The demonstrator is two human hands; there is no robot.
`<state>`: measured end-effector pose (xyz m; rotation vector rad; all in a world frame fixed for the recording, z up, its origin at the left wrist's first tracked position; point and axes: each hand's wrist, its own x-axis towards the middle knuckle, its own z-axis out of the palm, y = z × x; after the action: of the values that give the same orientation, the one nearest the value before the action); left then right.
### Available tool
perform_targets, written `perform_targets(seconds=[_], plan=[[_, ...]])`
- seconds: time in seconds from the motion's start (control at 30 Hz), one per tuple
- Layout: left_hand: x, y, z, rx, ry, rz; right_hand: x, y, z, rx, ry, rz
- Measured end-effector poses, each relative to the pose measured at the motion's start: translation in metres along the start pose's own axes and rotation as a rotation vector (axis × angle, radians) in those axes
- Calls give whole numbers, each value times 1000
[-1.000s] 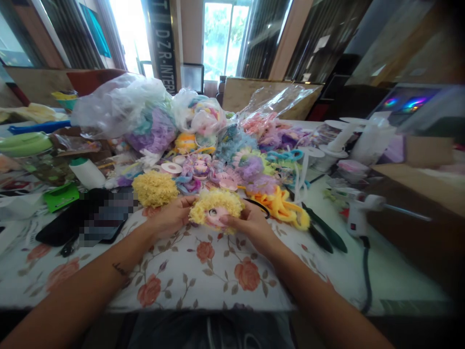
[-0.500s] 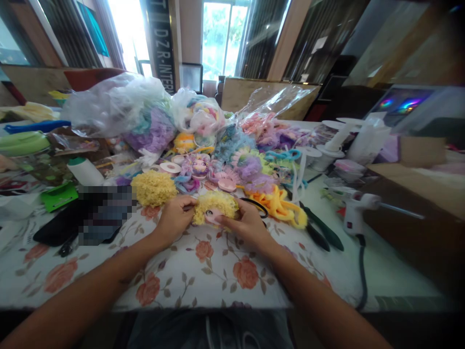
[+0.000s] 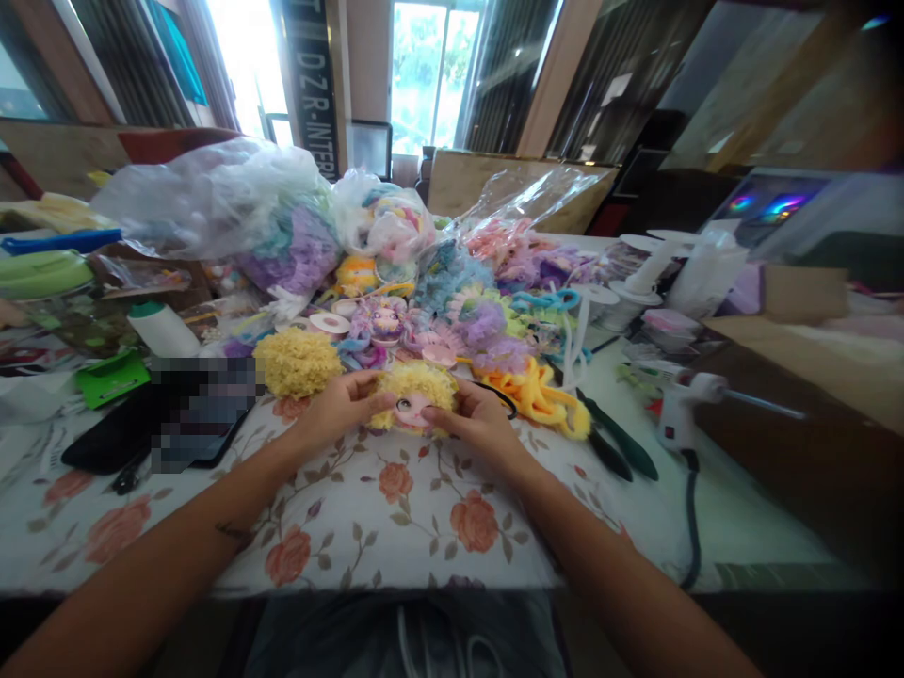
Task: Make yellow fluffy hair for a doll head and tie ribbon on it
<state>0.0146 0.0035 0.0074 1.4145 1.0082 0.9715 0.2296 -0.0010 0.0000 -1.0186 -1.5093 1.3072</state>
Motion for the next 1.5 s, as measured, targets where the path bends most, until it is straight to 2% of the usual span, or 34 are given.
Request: perform_targets(seconds=[0.07, 0.1, 0.17, 0.27, 0.4, 0.5, 0.6, 0.67, 0.73, 0.8, 0.97, 1.1, 1.23, 1.37, 1.5], plan=[[-2, 0, 1, 52, -72, -10, 0, 1, 0, -35, 18, -2], [-3, 0, 3, 72, -66, -3, 1, 1, 0, -48, 38, -4], [-5, -1, 9, 146, 35, 33, 2, 2, 1, -65, 88, -6], [-10, -4, 21, 374, 226, 153, 3, 3, 2, -49, 117, -1], [-15, -7, 30, 554, 319, 274, 3, 1, 2, -57, 129, -17], [-15, -3, 28, 490, 293, 199, 2, 0, 0, -81, 163, -28], [-11, 2, 20, 230, 197, 76, 1, -1, 0, -45, 140, -24], [-8, 5, 16, 73, 123, 56, 0, -2, 3, -19, 97, -26], [-7, 5, 14, 19, 82, 78, 0, -3, 5, -26, 57, -46], [-8, 4, 14, 72, 103, 124, -2, -5, 6, -67, 67, -104], [-20, 7, 20, 321, 230, 217, -11, -14, 1, -245, 183, -351], [-32, 7, 20, 423, 294, 261, -23, -24, 0, -333, 150, -547], [-42, 0, 20, 465, 323, 348, -35, -33, 1, -419, 137, -681], [-46, -5, 21, 500, 284, 460, -40, -37, 3, -476, 115, -752], [-43, -8, 19, 558, 248, 437, -37, -34, 4, -477, 120, -716]])
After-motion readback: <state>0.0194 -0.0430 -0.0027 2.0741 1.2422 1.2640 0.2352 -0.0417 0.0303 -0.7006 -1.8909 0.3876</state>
